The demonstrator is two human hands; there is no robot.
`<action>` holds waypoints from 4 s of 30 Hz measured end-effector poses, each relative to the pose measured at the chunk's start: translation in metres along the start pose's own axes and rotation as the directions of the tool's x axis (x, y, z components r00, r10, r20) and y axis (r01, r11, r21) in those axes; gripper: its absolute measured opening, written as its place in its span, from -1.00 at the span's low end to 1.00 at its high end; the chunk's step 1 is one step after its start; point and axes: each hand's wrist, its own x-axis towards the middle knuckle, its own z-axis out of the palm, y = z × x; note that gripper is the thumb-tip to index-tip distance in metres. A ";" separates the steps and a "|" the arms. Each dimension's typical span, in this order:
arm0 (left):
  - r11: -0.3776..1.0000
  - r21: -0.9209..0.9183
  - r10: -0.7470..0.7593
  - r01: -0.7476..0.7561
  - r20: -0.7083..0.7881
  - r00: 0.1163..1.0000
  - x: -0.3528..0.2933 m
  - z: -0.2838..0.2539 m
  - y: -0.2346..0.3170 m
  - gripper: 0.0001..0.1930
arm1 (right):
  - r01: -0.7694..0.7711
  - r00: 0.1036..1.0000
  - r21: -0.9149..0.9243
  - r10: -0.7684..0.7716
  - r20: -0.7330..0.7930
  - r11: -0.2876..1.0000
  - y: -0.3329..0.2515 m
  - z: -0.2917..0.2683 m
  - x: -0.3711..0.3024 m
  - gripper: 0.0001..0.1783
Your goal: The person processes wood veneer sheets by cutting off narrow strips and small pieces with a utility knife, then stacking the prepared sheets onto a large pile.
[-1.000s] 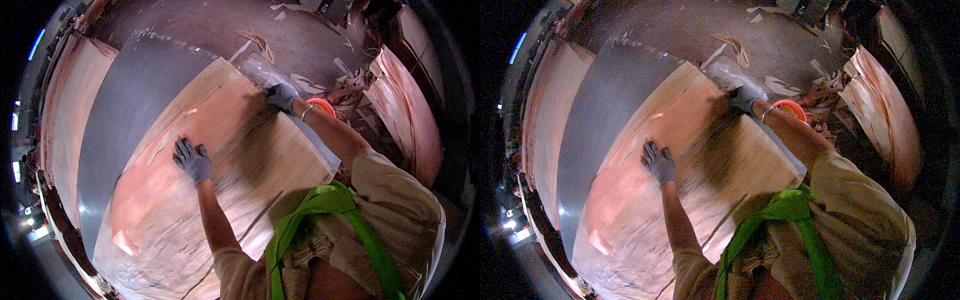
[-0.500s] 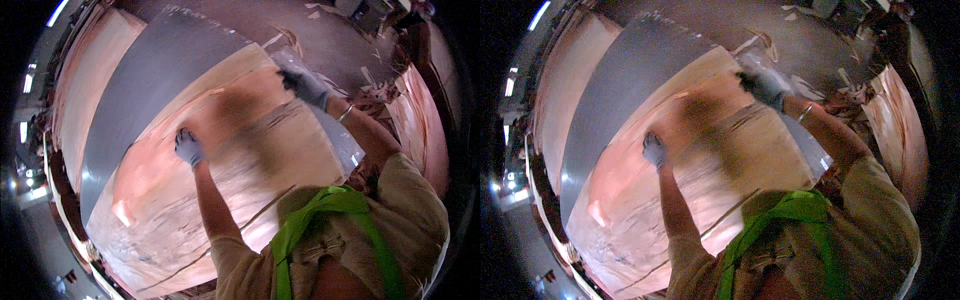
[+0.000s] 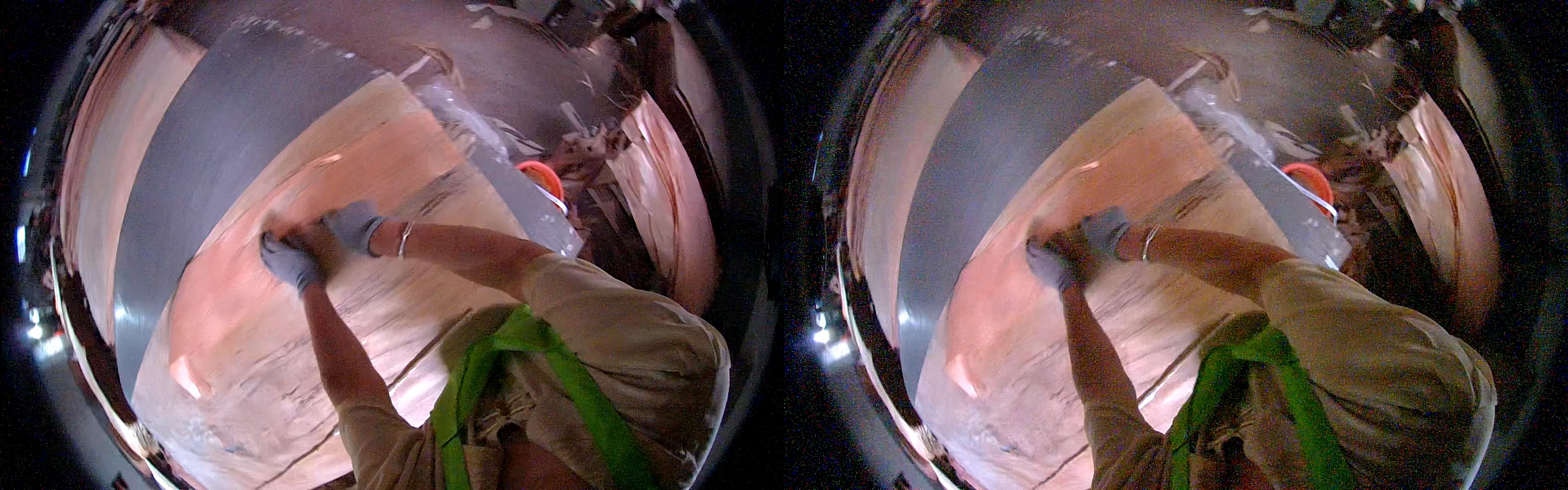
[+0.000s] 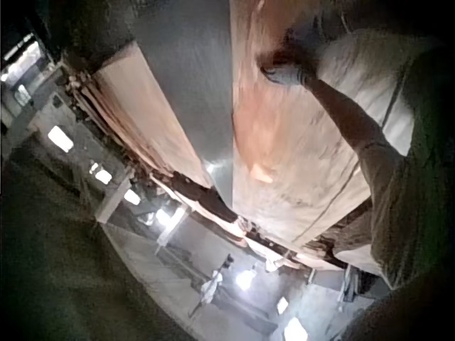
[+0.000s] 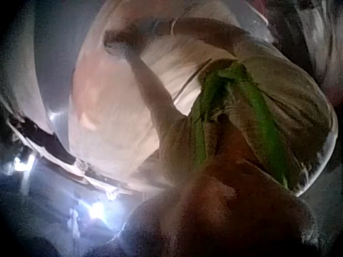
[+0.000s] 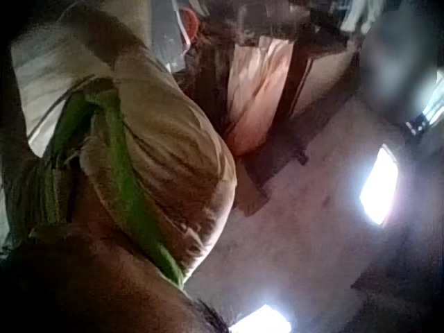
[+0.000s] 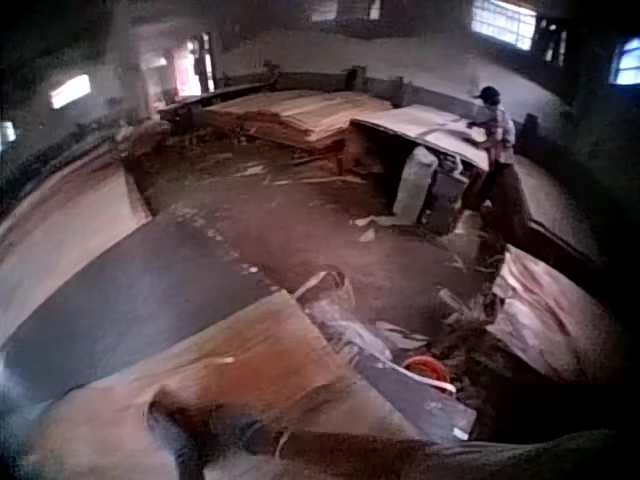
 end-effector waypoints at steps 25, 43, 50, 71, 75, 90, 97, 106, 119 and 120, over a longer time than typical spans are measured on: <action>0.858 0.511 0.037 -0.057 0.048 0.998 0.004 -0.010 -0.018 -0.56 | 0.436 0.899 -0.386 -0.374 0.228 0.813 -0.046 -0.011 0.104 -0.71; 0.808 0.582 0.122 -0.090 -0.016 0.992 0.000 -0.002 -0.034 -0.58 | 0.276 0.961 -0.352 -0.249 0.119 0.894 0.059 -0.071 0.085 -0.73; 0.820 0.568 0.125 -0.067 -0.064 0.990 0.001 -0.004 -0.033 -0.57 | 0.475 0.880 -0.537 -0.354 0.318 0.697 0.097 -0.102 0.089 -0.75; 0.827 0.369 0.374 -0.424 0.201 0.905 0.022 0.094 0.082 -0.54 | 0.483 0.860 -0.593 -0.223 0.459 0.644 0.128 -0.146 0.102 -0.73; 0.819 0.359 0.394 -0.447 0.214 0.894 0.023 0.097 0.086 -0.51 | 0.465 0.859 -0.635 -0.140 0.493 0.617 0.127 -0.150 0.098 -0.76; 0.676 0.450 0.473 -0.584 0.342 0.812 0.024 0.099 0.080 -0.58 | -0.263 0.964 0.059 0.261 0.046 0.963 0.175 -0.140 0.030 -0.55; 0.726 0.334 0.508 -0.601 0.328 0.796 0.022 0.108 0.097 -0.61 | 0.067 0.973 -0.635 0.090 0.212 0.770 0.317 -0.150 -0.035 -0.71; 0.904 0.095 0.408 -0.416 0.089 0.909 0.021 0.096 0.095 -0.50 | -0.114 0.984 -0.197 0.084 -0.157 0.974 0.182 -0.117 -0.095 -0.66; 0.838 0.543 0.014 0.047 -0.107 0.994 -0.004 -0.024 -0.039 -0.70 | 0.184 0.982 -0.032 -0.182 0.058 0.982 -0.012 -0.030 -0.011 -0.58; 0.831 0.554 0.014 0.042 -0.096 0.995 -0.001 -0.017 -0.041 -0.68 | 0.212 0.974 0.007 -0.210 -0.086 0.977 -0.017 -0.010 0.016 -0.66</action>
